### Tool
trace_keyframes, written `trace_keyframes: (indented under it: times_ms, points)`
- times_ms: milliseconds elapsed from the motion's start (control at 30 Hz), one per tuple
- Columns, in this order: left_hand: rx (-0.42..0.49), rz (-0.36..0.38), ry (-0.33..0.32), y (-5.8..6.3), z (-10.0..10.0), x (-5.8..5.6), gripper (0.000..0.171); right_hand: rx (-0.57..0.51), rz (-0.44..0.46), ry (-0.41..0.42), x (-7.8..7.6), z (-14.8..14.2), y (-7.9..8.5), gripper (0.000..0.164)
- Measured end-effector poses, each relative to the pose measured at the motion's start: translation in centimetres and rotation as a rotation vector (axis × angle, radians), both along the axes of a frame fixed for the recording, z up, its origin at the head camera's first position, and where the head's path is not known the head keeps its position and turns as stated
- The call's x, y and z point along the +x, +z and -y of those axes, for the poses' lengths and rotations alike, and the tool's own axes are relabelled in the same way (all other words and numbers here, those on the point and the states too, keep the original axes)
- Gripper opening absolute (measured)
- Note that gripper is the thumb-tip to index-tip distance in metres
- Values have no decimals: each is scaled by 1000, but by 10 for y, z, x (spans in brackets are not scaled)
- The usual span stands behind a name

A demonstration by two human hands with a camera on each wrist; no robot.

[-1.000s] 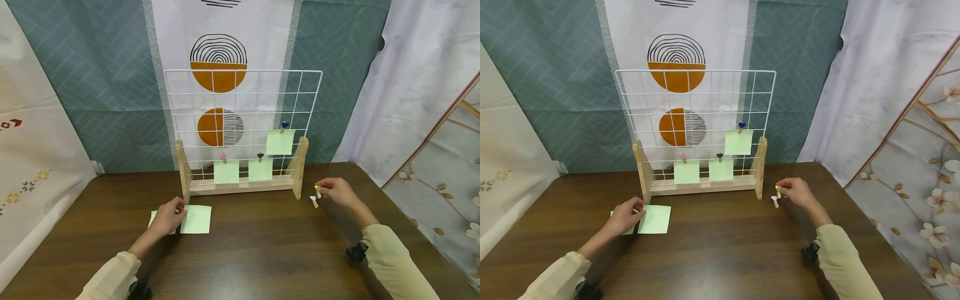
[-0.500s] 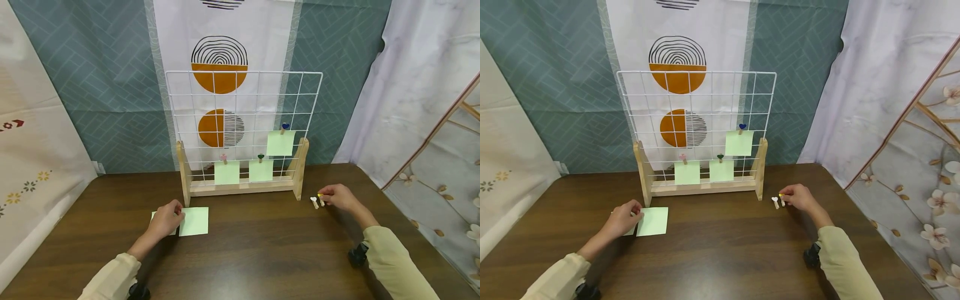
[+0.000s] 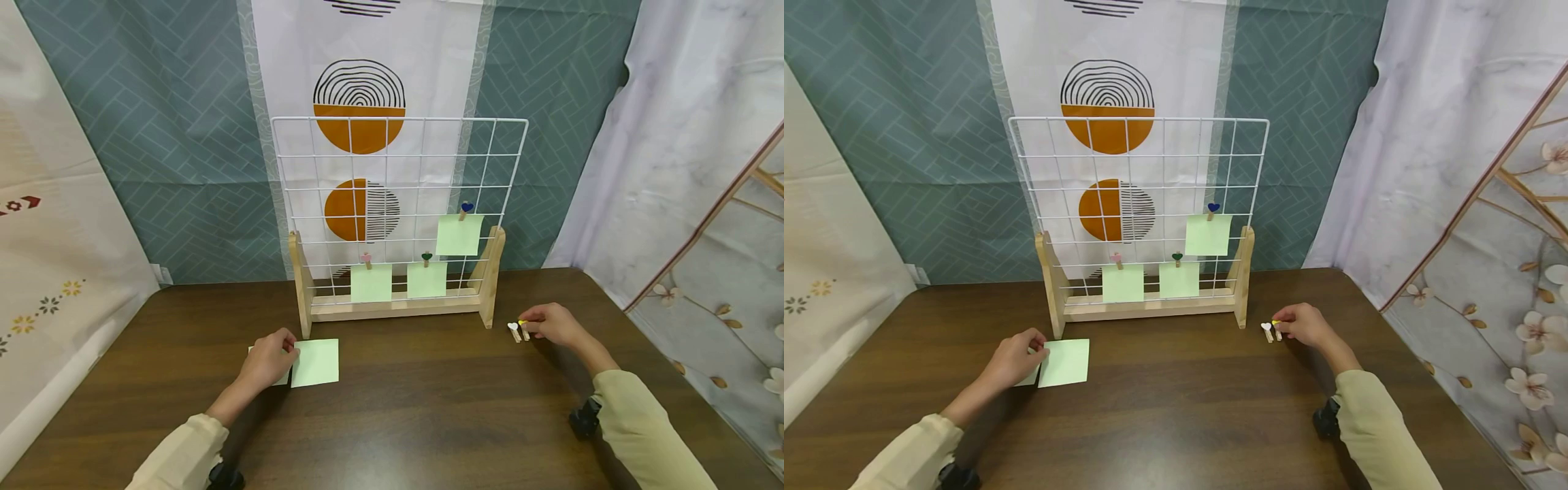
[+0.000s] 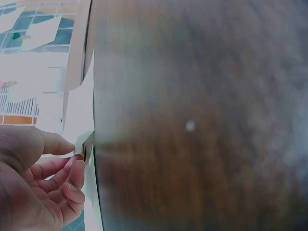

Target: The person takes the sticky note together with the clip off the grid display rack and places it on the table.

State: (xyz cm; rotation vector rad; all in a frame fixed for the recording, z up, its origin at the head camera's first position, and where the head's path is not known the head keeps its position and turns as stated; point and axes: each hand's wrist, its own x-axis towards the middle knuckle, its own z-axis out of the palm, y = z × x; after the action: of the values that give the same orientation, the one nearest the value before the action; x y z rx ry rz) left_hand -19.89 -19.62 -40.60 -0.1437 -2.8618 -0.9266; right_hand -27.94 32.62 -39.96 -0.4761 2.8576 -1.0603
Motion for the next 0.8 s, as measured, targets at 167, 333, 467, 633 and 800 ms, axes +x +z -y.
trace_keyframes:
  times_ms: [167, 333, 467, 633, 800]
  points:
    - [1, -9, -1, 0, 3, -1, 10, 24, -5, 11, 0, 1, 2, 17]
    - [5, -12, -1, -1, 5, -2, 10, 47, -11, 9, -1, 1, 3, 19]
    - [6, -2, 4, -1, 6, -2, 11, 48, -13, 7, -1, 0, 4, 21]
    - [15, 8, 18, 0, 5, -2, 17, 52, -18, -7, 1, 1, 7, 22]
    - [32, -6, 29, 0, 7, -1, 22, 20, -18, -1, 0, -2, 7, 26]
